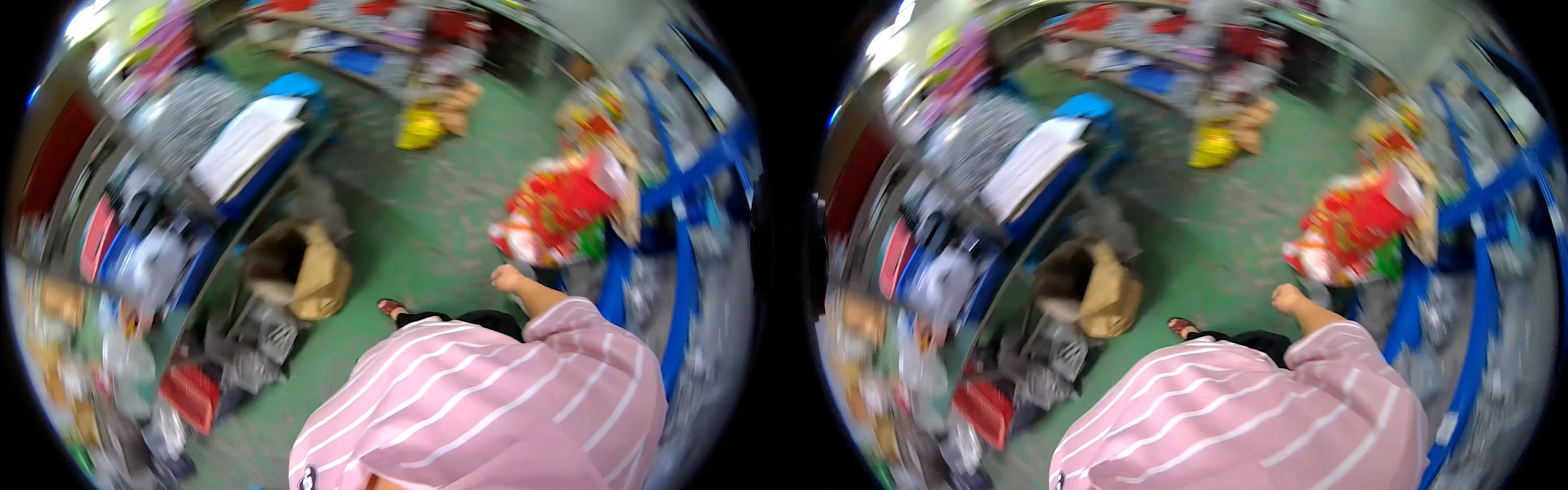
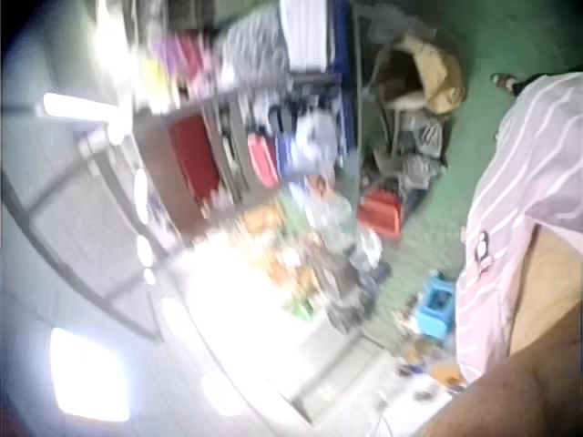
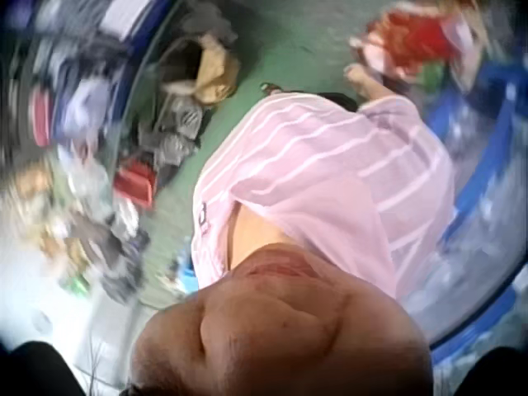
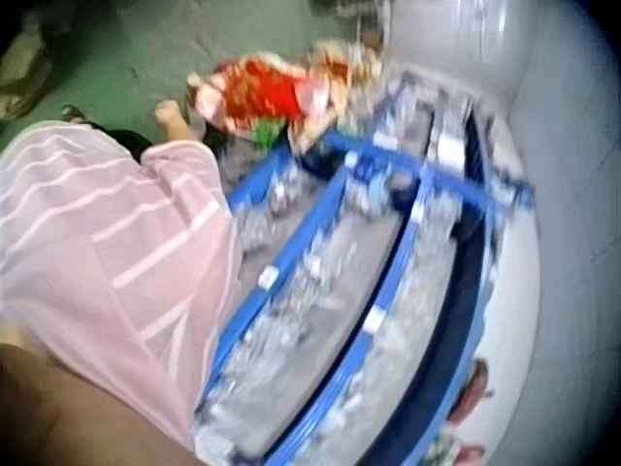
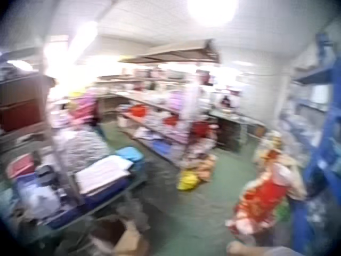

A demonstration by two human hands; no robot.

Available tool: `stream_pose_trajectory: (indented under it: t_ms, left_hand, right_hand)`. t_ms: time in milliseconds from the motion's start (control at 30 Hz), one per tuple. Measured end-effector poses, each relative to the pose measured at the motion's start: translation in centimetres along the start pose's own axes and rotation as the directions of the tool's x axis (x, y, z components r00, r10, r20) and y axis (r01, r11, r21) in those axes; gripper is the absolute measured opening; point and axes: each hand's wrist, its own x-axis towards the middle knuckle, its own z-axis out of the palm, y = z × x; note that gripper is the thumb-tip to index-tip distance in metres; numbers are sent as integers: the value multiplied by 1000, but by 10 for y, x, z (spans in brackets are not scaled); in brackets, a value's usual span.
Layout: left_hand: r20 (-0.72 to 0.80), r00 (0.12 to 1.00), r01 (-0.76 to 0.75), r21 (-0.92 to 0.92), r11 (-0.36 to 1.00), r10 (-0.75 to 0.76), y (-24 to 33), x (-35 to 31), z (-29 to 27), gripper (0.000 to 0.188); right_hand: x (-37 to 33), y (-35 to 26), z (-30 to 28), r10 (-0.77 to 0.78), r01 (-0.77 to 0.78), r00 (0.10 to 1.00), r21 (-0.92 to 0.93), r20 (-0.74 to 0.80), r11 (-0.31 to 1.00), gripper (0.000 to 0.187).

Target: The person sorts a large pile of small, silver metal hooks on a green table, picking them up by hand and placing them into a clear plastic bag. The person then retrieves a large brown sack and transfers the remaining hooks from the table into the sack.

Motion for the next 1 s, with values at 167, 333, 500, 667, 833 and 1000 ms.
stream_pose_trajectory:
  t_ms: [167,333,500,667,833,1000]
  left_hand:
    - [336,923,105,251,962,-188,-1,104,130,12]
    - [257,966,-116,556,823,-38,-7,157,253,18]
    - [397,917,-269,671,691,-30,124,231,325,16]
    - [530,846,-405,712,573,-60,80,289,494,14]
    - [676,725,-584,706,400,-134,17,283,754,13]
    - [770,603,-724,637,264,-207,22,269,792,12]
  right_hand:
    - [-99,202,74,206,-182,978,-326,39,928,14]
    - [-103,240,117,69,146,911,-476,406,867,24]
    - [-59,214,80,566,-437,824,606,-28,665,18]
    - [-29,171,-27,479,-237,869,746,-123,622,25]
    - [-20,189,-84,722,-217,688,928,-73,301,16]
    - [-17,264,-153,888,315,456,943,-54,-105,20]
